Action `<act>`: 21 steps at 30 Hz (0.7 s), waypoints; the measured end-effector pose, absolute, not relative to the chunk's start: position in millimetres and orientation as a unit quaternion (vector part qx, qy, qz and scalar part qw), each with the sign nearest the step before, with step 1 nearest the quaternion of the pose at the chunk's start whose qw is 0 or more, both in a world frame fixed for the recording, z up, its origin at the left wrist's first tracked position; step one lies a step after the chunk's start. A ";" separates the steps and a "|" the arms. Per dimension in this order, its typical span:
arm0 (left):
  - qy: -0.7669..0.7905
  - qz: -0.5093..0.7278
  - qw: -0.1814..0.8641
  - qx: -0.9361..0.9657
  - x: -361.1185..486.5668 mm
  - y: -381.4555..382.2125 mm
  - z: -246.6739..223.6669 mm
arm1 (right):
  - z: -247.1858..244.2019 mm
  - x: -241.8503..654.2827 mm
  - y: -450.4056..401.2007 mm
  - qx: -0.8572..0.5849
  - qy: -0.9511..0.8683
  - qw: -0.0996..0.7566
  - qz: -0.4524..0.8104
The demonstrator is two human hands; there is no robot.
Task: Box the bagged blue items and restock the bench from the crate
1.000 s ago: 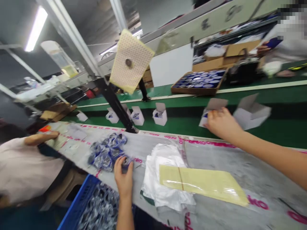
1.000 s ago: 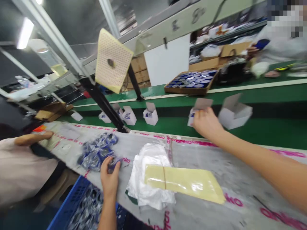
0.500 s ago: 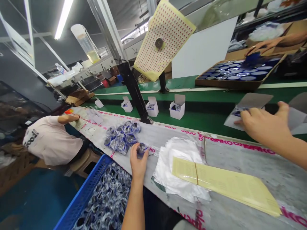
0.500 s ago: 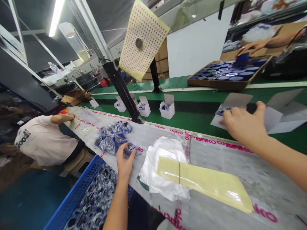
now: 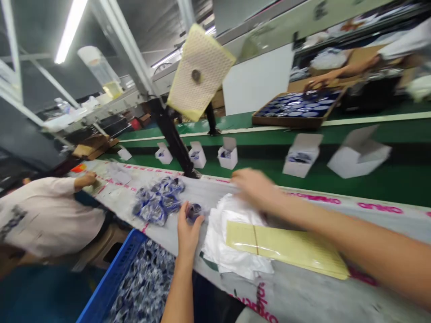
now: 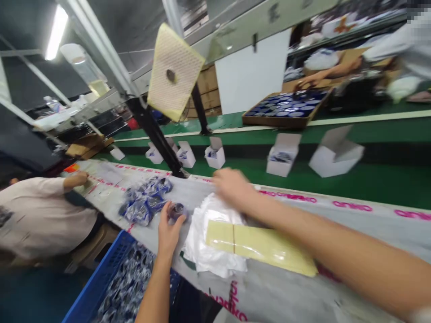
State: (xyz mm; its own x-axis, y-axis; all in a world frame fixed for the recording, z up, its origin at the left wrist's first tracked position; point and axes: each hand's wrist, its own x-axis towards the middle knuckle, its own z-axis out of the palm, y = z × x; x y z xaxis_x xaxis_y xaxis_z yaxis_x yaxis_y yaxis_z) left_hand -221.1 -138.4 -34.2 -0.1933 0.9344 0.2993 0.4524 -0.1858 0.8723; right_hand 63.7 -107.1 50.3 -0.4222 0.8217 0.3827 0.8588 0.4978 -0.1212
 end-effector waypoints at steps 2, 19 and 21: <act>0.566 0.524 0.273 0.576 -214.4 -139.5 -29.1 | 41.9 12.3 -111.9 -0.451 -0.872 0.192 0.004; 0.705 0.396 -0.101 0.579 -233.4 -84.0 -12.2 | 86.5 144.1 -116.0 -0.446 -0.599 0.492 0.447; 0.669 0.435 -0.108 0.593 -210.5 -87.4 4.6 | 98.0 209.1 -126.5 -0.490 -0.528 0.546 0.428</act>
